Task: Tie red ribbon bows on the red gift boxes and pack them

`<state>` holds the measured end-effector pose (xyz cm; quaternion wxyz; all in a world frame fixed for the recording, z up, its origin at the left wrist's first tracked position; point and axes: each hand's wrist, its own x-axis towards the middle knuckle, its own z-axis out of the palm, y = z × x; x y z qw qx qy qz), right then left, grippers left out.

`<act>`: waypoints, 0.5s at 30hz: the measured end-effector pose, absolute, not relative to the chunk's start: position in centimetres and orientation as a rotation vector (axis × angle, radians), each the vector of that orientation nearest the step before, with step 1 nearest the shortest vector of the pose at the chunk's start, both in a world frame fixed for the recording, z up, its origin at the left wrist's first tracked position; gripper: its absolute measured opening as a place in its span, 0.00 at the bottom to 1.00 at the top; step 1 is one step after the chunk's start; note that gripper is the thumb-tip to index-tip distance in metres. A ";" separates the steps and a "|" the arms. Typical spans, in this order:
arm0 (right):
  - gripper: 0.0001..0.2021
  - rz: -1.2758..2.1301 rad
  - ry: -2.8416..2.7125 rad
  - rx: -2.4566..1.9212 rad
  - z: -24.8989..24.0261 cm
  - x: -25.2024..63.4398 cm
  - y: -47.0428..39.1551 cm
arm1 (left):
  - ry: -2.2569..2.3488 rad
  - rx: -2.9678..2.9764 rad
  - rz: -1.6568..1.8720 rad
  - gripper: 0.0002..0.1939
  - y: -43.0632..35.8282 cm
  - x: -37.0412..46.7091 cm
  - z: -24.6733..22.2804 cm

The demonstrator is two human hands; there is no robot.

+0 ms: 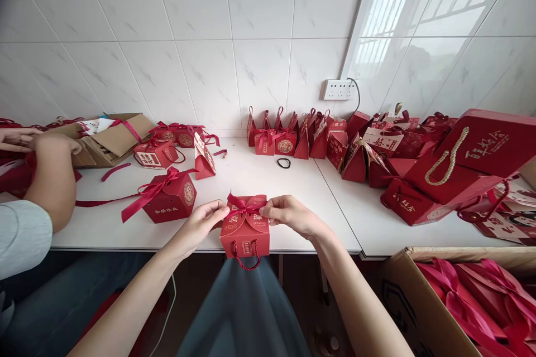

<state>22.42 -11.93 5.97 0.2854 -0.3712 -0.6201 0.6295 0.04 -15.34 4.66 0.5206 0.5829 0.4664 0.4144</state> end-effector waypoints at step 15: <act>0.21 1.873 -1.594 -0.804 3.6 23.6 -10.0 | 1.084 1.420 0.999 0.15 -15.0 -0.3 4.2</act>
